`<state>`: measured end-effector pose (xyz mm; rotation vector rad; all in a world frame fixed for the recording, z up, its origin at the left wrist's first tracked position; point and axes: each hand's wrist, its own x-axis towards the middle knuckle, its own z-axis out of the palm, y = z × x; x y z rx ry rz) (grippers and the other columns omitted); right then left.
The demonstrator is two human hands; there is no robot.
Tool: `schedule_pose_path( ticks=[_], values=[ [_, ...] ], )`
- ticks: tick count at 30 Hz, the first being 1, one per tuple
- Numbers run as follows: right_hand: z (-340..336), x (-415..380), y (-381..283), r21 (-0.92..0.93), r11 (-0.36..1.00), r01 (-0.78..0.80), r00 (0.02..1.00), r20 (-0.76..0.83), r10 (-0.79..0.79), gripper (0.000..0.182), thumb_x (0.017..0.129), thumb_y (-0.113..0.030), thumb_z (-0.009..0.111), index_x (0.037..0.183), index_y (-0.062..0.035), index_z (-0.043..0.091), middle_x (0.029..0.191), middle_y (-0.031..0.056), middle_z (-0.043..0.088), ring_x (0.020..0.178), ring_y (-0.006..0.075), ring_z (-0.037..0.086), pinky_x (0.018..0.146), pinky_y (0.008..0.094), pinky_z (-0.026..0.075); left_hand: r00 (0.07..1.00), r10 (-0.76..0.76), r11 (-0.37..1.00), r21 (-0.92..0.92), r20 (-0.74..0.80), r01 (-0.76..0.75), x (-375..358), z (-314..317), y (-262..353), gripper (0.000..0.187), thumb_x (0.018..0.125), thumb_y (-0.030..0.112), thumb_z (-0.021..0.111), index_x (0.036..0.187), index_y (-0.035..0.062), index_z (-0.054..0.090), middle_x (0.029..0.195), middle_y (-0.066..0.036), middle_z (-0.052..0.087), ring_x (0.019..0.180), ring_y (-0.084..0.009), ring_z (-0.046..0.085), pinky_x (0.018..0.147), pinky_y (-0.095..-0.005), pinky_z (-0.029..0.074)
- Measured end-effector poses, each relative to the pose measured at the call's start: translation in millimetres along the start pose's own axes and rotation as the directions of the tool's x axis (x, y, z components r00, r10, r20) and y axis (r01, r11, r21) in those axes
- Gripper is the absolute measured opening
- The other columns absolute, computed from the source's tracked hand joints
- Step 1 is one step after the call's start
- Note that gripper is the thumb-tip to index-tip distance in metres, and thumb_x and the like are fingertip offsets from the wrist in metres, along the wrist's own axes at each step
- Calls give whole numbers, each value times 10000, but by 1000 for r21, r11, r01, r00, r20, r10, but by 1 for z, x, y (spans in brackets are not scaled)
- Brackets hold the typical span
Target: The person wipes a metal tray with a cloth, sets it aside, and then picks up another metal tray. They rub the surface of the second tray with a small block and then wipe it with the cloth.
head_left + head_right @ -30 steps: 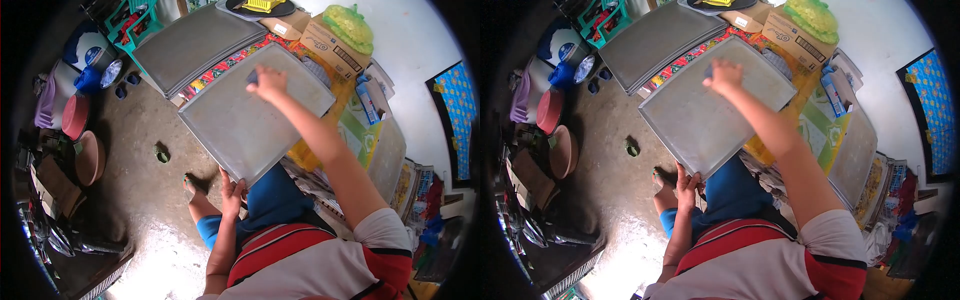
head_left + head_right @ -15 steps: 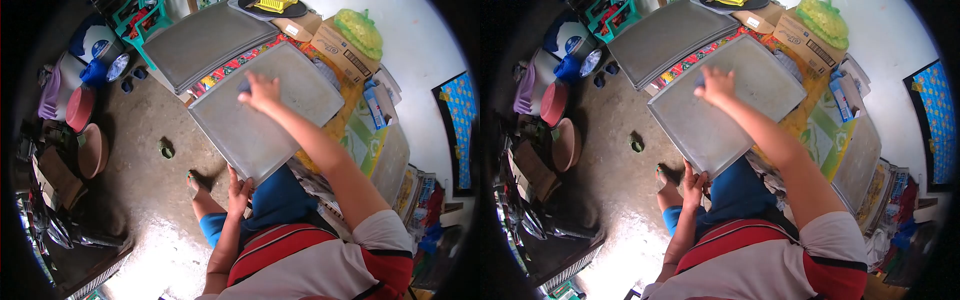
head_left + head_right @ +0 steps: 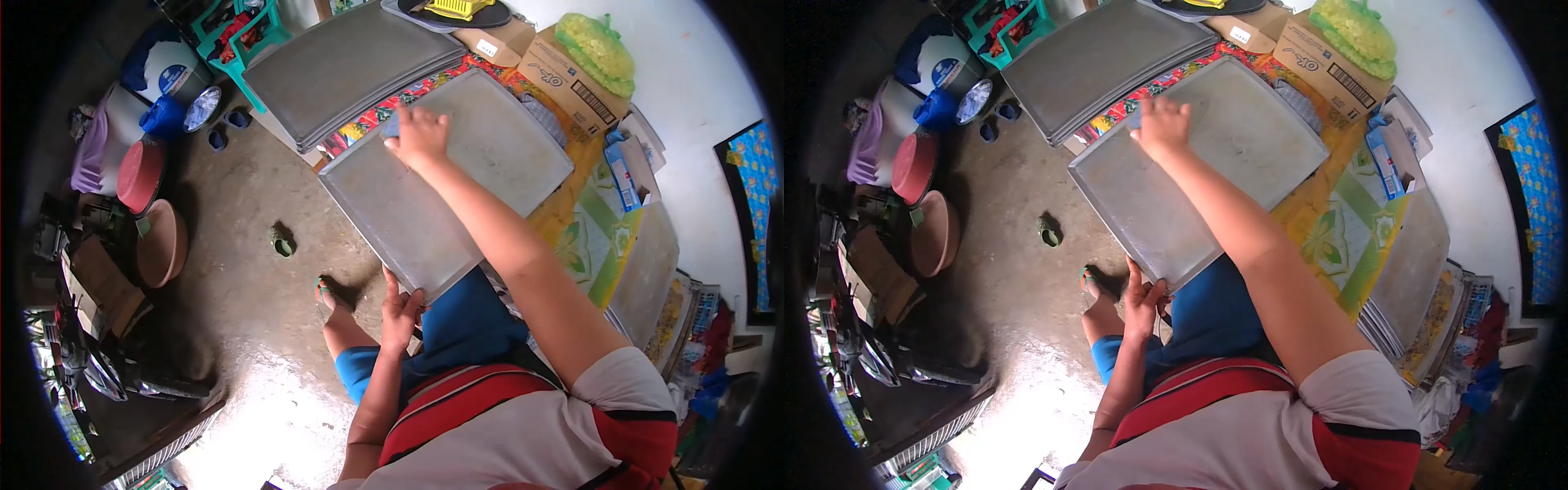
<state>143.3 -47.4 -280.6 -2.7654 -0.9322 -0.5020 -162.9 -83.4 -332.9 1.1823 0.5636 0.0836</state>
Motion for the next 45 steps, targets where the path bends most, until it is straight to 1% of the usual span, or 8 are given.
schedule_pose_path(
  ticks=[4,8,14,24,29,35,41,45],
  values=[
    [-6,-4,-24,-87,971,224,973,78,-218,777,700,-446,777,1358,-158,481,1106,74,603,1057,228,581,915,453,337,1000,22,1000,11,0,-22,-4,2,3,889,951,100,565,1535,150,-104,680,-85,615,542,-111,585,436,-218,445],
    [-9,20,7,45,994,-99,964,253,84,786,713,-504,755,1369,-173,475,1118,75,608,1068,224,588,919,446,336,1000,9,1000,30,-9,-9,-5,4,5,879,948,59,558,1536,140,-89,697,-76,611,553,-111,594,430,-208,449],
    [-19,-34,-45,145,968,205,909,338,-243,854,715,-572,717,1414,-165,443,1117,105,605,1063,238,591,939,469,328,999,-24,997,73,-24,25,-5,7,-2,900,946,99,575,1534,137,-105,712,-97,641,570,-111,592,437,-219,437],
    [-15,16,154,-95,834,-543,801,240,549,751,767,-604,654,1355,-172,476,1214,108,616,1169,254,569,978,496,333,1000,19,999,47,-8,-19,-6,5,-1,854,946,29,513,1540,142,-90,729,-99,621,536,-115,585,427,-208,456],
    [-20,42,216,-194,761,-618,766,70,640,739,774,-605,645,1344,-163,480,1264,132,584,1214,268,538,1002,505,322,1000,3,999,35,4,-3,-6,6,4,895,946,58,548,1534,142,-121,685,-69,582,547,-114,564,456,-220,447],
    [-14,37,153,-215,965,-147,960,202,191,726,776,-604,651,1333,-168,488,1281,101,578,1206,270,538,981,485,332,999,30,1000,0,34,-31,-5,3,0,884,956,55,531,1532,160,-132,706,-79,585,552,-113,563,462,-223,458],
    [-3,69,203,-145,839,-524,823,168,543,779,774,-610,651,1399,-195,439,1300,112,570,1238,298,521,1050,552,278,1000,20,998,63,-12,-19,-7,3,-3,892,956,48,536,1536,214,-120,694,-93,602,540,-118,576,448,-226,458],
    [-8,19,87,21,998,-64,946,321,53,787,766,-586,662,1408,-194,433,1292,132,567,1209,283,539,1025,551,299,999,24,999,48,-30,-23,-7,6,-2,883,958,60,535,1536,190,-120,684,-92,603,541,-116,577,446,-222,456]
  ],
)
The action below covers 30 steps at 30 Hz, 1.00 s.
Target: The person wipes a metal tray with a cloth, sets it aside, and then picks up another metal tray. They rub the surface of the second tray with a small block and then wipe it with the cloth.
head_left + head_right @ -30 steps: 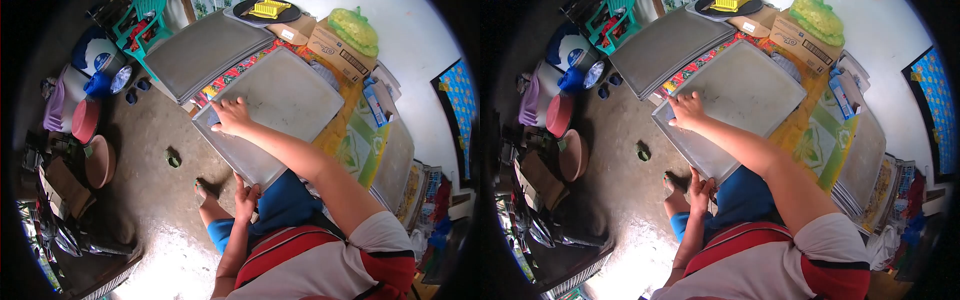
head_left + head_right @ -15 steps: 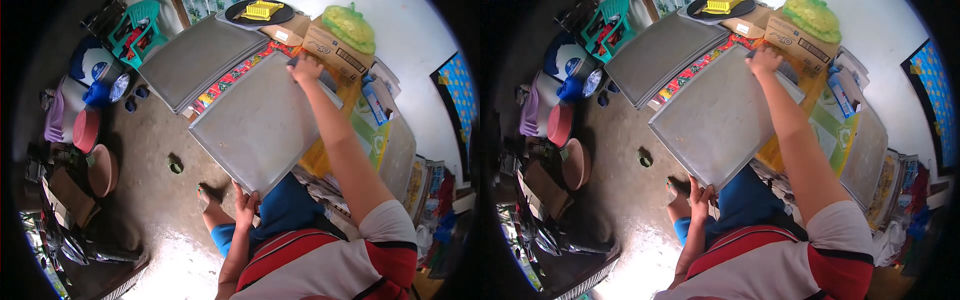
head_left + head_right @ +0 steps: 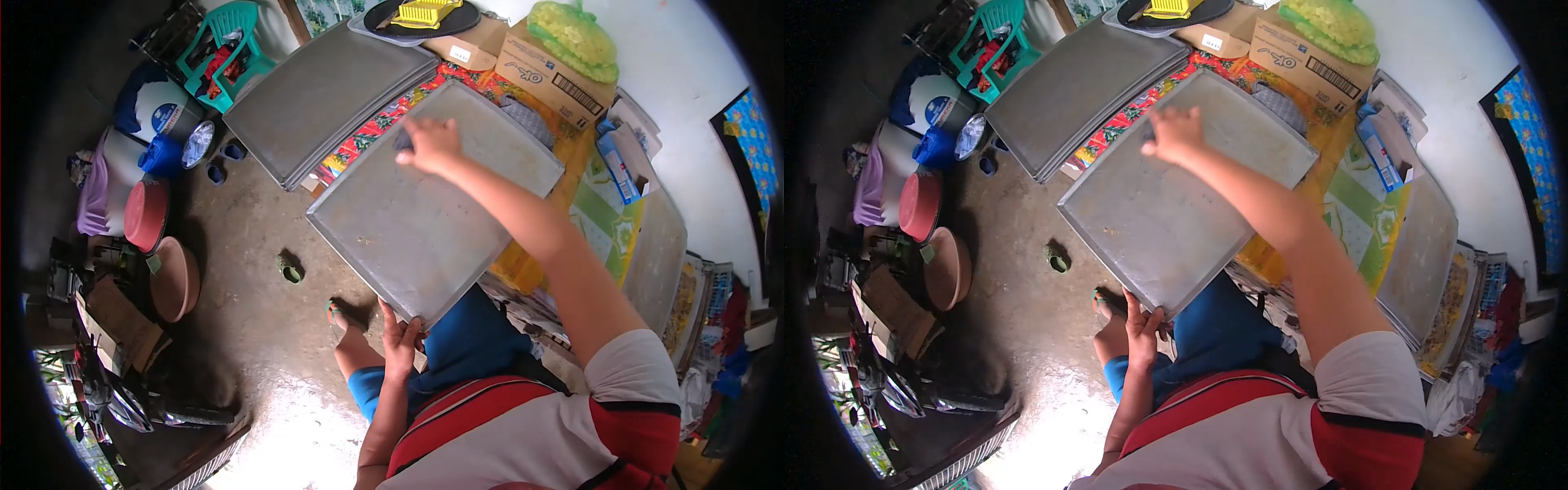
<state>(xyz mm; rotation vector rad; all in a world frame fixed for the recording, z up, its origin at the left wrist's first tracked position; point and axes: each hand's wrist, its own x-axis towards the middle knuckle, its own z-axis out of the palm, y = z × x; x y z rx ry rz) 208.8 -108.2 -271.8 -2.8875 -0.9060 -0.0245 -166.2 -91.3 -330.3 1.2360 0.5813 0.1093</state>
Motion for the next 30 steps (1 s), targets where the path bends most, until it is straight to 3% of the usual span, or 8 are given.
schedule_pose_path(
  ticks=[3,9,14,18,21,24,27,30],
  values=[
    [-3,-9,-8,77,997,-17,1000,18,15,764,771,-565,661,1401,-189,447,1278,146,571,1194,276,551,1029,549,303,1000,0,1000,23,21,0,0,-1,3,883,958,66,537,1533,171,-125,684,-89,602,540,-112,574,447,-220,453],
    [-7,-12,88,124,887,-444,865,-200,461,732,780,-539,687,1379,-179,469,1226,123,600,1191,261,546,994,512,311,1000,-8,1000,20,30,8,0,-2,2,895,958,67,542,1529,164,-141,696,-90,605,540,-104,557,449,-217,448],
    [-5,-97,21,14,998,63,996,-69,-62,711,784,-521,685,1360,-156,484,1192,124,608,1140,260,561,997,535,300,999,0,1000,2,45,0,1,-1,2,903,959,62,538,1523,159,-160,713,-96,609,528,-104,545,451,-219,447],
    [-36,-63,128,15,851,-526,824,-237,514,688,799,-544,659,1334,-149,485,1154,116,620,1087,267,596,963,525,330,999,10,1000,-4,51,-10,0,-2,3,890,957,40,525,1526,157,-149,756,-102,614,525,-103,548,448,-217,447],
    [-32,-82,124,21,850,-526,835,-178,520,680,797,-541,664,1321,-144,488,1162,127,619,1077,274,608,945,515,341,999,36,999,-36,39,-34,1,-1,-1,898,958,52,531,1522,149,-160,702,-95,607,499,-98,528,442,-222,439],
    [-14,-135,53,1,998,-66,996,-67,66,750,776,-535,694,1382,-178,434,1228,136,596,1164,294,557,988,534,309,999,34,999,-12,30,-34,1,2,1,890,953,47,523,1524,145,-152,696,-91,606,492,-95,522,436,-222,431],
    [-13,-142,66,14,998,-58,990,-129,60,773,779,-544,683,1401,-157,433,1215,147,587,1163,288,549,983,521,316,999,25,1000,4,39,-26,-1,1,2,882,945,39,515,1529,144,-138,691,-87,604,493,-92,518,433,-222,423],
    [-20,-109,169,96,870,-484,829,-266,491,785,770,-574,678,1399,-170,439,1219,137,591,1184,302,539,984,534,339,999,31,1000,-7,40,-31,-1,2,4,883,942,32,516,1530,143,-133,691,-88,604,494,-92,517,431,-221,422]
  ],
)
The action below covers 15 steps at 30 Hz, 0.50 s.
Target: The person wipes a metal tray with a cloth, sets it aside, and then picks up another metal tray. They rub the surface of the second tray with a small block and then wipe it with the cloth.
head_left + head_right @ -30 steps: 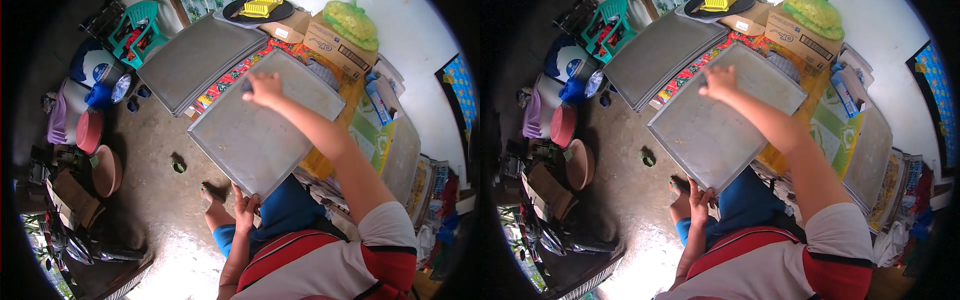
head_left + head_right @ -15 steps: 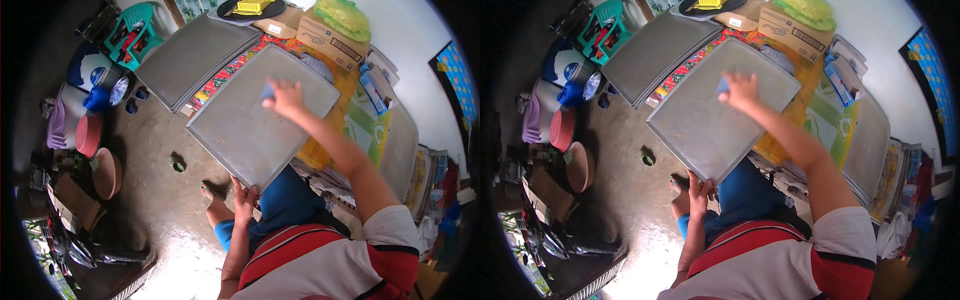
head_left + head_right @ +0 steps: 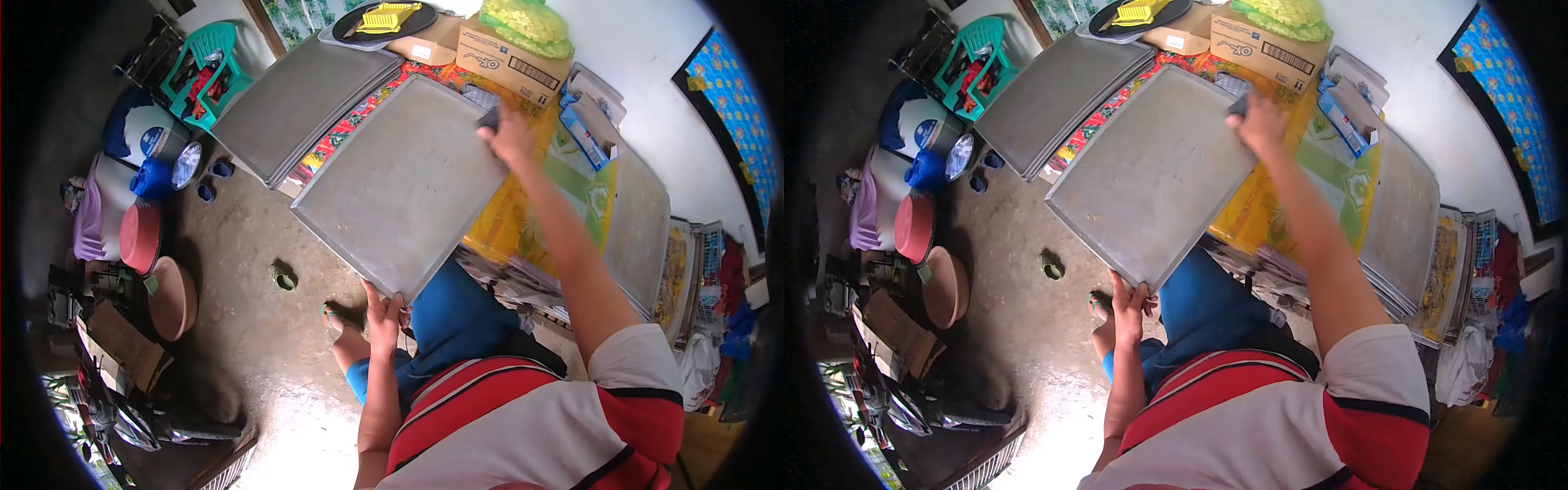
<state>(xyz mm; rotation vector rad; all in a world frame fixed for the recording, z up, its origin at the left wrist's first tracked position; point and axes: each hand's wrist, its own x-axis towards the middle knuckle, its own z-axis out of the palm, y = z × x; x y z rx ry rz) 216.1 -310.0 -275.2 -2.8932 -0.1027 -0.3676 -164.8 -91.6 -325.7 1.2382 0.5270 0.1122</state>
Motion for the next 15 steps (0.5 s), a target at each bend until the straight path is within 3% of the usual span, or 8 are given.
schedule_pose_path(
  ticks=[2,5,6,8,11,15],
  values=[
    [-13,18,30,-37,987,-156,988,-6,156,806,772,-577,676,1409,-152,424,1222,132,593,1191,302,534,979,549,349,1000,18,1000,-17,5,-18,0,0,0,881,941,28,513,1530,139,-132,693,-91,604,492,-92,515,428,-221,422],
    [-25,-18,8,-59,997,-42,996,80,47,812,777,-579,672,1422,-158,414,1232,128,592,1197,299,531,986,543,343,1000,22,1000,7,-7,-22,0,1,-2,878,940,27,510,1529,130,-132,717,-101,611,509,-98,536,426,-223,433],
    [-15,-38,-1,-15,998,63,995,83,-61,825,775,-592,667,1431,-169,400,1248,137,582,1202,302,527,997,546,327,1000,16,1000,23,-3,-16,-1,0,-2,871,943,37,515,1530,121,-123,746,-100,612,540,-109,558,437,-222,446],
    [-29,-92,-43,-6,974,227,938,272,-217,830,776,-593,665,1436,-170,393,1262,152,570,1206,310,523,1013,536,314,1000,4,998,58,2,-5,-1,0,-1,858,949,58,524,1531,104,-105,803,-98,614,602,-132,604,460,-220,472],
    [-17,-117,-49,77,938,338,905,248,-346,844,772,-609,658,1440,-171,384,1259,160,565,1213,312,517,1025,539,303,1000,0,998,60,7,0,-2,-1,1,856,948,57,524,1533,110,-100,802,-107,620,607,-131,603,470,-215,472],
    [-15,-33,22,-46,998,-49,994,93,53,860,774,-637,646,1449,-173,382,1268,145,570,1202,319,534,987,560,351,997,35,999,11,68,-36,-1,-4,2,857,940,37,505,1533,114,-109,762,-100,638,519,-106,554,444,-227,459]
  ],
)
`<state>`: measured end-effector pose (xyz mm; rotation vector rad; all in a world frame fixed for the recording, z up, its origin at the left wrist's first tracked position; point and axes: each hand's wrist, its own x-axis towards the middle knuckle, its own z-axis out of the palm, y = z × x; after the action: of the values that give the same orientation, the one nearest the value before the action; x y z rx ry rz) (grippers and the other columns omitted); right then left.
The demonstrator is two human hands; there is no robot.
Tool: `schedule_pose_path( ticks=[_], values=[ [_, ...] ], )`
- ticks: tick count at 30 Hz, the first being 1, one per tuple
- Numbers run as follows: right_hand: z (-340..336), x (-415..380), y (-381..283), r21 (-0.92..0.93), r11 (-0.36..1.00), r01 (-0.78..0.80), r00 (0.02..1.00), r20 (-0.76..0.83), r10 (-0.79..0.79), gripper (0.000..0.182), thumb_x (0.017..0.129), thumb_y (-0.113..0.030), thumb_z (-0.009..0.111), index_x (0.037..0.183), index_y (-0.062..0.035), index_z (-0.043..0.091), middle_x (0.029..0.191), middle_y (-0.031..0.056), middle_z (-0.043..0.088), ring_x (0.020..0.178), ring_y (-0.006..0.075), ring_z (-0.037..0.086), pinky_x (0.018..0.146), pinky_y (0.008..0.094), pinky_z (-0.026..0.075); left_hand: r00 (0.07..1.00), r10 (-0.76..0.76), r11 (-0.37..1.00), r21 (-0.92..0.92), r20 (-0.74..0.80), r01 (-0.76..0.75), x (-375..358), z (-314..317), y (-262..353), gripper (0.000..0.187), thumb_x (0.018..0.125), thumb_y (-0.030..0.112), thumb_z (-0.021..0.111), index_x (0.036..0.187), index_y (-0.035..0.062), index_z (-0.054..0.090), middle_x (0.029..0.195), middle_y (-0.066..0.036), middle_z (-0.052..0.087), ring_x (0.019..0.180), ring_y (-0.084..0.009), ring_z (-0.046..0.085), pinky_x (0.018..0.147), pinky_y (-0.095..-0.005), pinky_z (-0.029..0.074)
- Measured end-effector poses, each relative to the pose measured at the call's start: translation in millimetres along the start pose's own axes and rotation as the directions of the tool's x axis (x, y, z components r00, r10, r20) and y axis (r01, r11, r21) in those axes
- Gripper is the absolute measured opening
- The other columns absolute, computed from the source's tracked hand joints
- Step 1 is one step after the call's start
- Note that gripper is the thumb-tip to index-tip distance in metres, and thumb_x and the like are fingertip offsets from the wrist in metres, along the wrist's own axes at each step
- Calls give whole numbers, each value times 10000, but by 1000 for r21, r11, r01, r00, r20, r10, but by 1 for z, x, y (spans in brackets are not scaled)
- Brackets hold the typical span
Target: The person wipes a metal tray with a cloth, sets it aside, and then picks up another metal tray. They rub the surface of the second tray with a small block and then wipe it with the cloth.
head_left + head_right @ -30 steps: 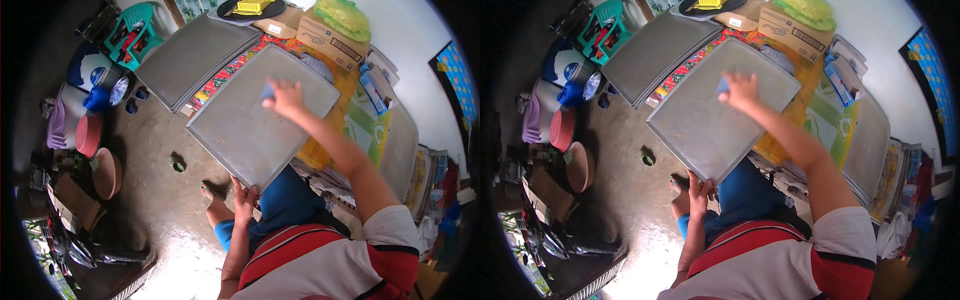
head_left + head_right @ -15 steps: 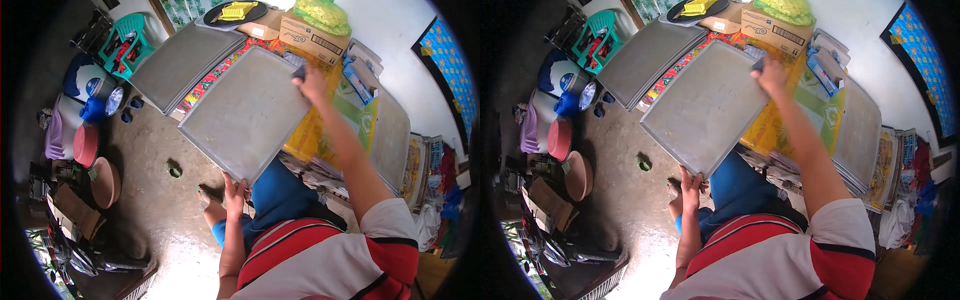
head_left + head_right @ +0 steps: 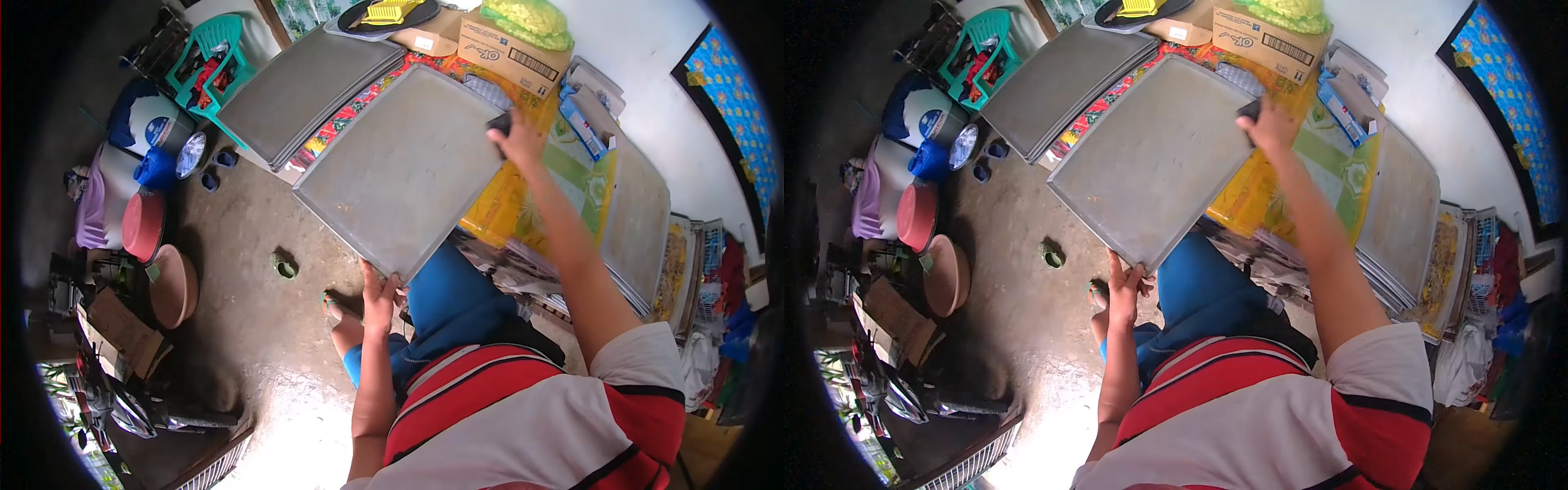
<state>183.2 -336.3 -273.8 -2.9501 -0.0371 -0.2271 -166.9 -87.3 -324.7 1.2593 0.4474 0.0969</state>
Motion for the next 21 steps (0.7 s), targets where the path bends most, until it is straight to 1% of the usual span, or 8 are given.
schedule_pose_path(
  ticks=[4,8,12,13,16,17,20,21],
  values=[
    [0,10,9,-22,985,-169,984,-67,167,869,777,-661,628,1450,-170,378,1240,125,587,1158,320,559,985,553,365,1000,-28,999,-18,-2,28,0,0,-1,852,931,24,496,1533,103,-101,780,-108,650,519,-108,549,460,-222,460],
    [6,-88,-82,45,986,159,981,105,-163,825,765,-597,665,1423,-173,406,1189,126,606,1112,307,585,945,518,360,999,-40,998,-48,9,40,-2,0,3,873,892,-21,487,1534,88,-94,798,-114,661,536,-110,557,487,-219,468],
    [10,-167,-129,136,829,543,824,103,-557,771,763,-550,676,1387,-165,438,1167,141,610,1076,303,594,940,506,346,995,-97,991,-90,-4,97,-7,-8,-3,853,860,-40,491,1543,66,-8,825,-115,670,561,-112,567,512,-215,475],
    [16,-155,-127,103,868,486,873,-22,-487,732,766,-540,679,1352,-157,465,1142,130,624,1064,290,599,926,495,355,991,-133,986,-99,-5,132,-9,-10,-4,784,873,-13,510,1542,52,106,846,-108,672,572,-111,562,522,-213,469],
    [4,-74,-87,69,990,122,992,37,-125,698,764,-540,685,1308,-150,489,1115,118,643,1085,278,596,937,497,356,994,-107,992,-68,3,107,-13,-6,-3,718,889,7,521,1527,41,195,867,-101,665,595,-110,560,536,-219,466],
    [0,-60,-76,66,998,7,1000,21,-8,688,763,-543,686,1295,-150,495,1106,115,649,1091,275,596,944,499,355,999,-51,998,-39,-12,51,-13,0,1,683,900,9,528,1500,-30,204,892,-137,657,564,-114,563,522,-221,473],
    [-8,-81,-104,105,993,50,976,207,-71,705,767,-549,682,1311,-145,487,1134,121,638,1099,280,592,949,498,354,999,-30,999,-31,-41,28,-10,2,-7,668,900,5,534,1493,-25,230,880,-121,638,580,-108,563,522,-219,474],
    [9,-100,-118,96,972,214,962,151,-227,752,752,-549,698,1345,-147,469,1171,132,620,1113,286,585,966,500,341,997,-25,996,-89,-70,18,-9,5,-10,672,894,-7,530,1498,-7,234,868,-114,631,592,-107,566,525,-214,476]
  ],
)
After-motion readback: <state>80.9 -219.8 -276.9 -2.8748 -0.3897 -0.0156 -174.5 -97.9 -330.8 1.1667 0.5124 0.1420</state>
